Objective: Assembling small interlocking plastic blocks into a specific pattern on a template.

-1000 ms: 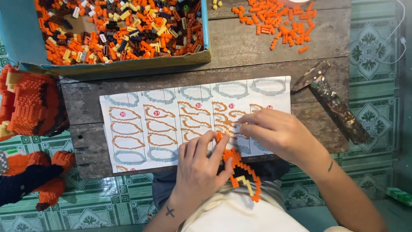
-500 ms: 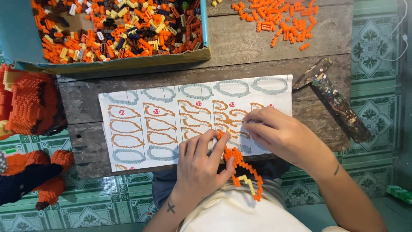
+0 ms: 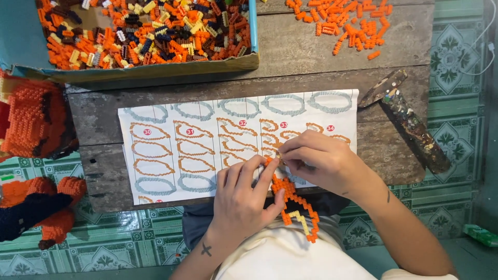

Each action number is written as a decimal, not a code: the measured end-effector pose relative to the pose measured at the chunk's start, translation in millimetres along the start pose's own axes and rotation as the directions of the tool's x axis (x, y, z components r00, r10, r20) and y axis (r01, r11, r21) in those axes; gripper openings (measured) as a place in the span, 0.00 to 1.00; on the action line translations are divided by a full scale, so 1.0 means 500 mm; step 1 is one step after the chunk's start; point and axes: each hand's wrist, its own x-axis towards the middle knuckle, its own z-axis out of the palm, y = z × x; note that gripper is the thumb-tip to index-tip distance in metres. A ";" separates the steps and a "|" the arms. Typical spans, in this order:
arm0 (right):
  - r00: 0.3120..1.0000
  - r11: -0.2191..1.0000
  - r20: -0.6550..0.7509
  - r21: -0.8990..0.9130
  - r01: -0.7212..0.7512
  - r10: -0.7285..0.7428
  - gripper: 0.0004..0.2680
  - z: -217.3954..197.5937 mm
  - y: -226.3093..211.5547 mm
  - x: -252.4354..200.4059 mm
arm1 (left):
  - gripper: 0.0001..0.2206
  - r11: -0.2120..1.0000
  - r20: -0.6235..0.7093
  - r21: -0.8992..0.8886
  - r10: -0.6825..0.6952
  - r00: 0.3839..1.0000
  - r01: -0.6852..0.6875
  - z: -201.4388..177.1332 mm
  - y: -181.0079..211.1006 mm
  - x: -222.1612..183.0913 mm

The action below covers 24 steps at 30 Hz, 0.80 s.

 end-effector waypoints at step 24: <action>0.978 0.974 0.158 -0.202 -0.102 0.135 0.02 0.001 -0.031 -0.003 | 0.21 1.000 -0.010 -0.002 0.009 1.000 -0.009 0.004 -0.003 -0.006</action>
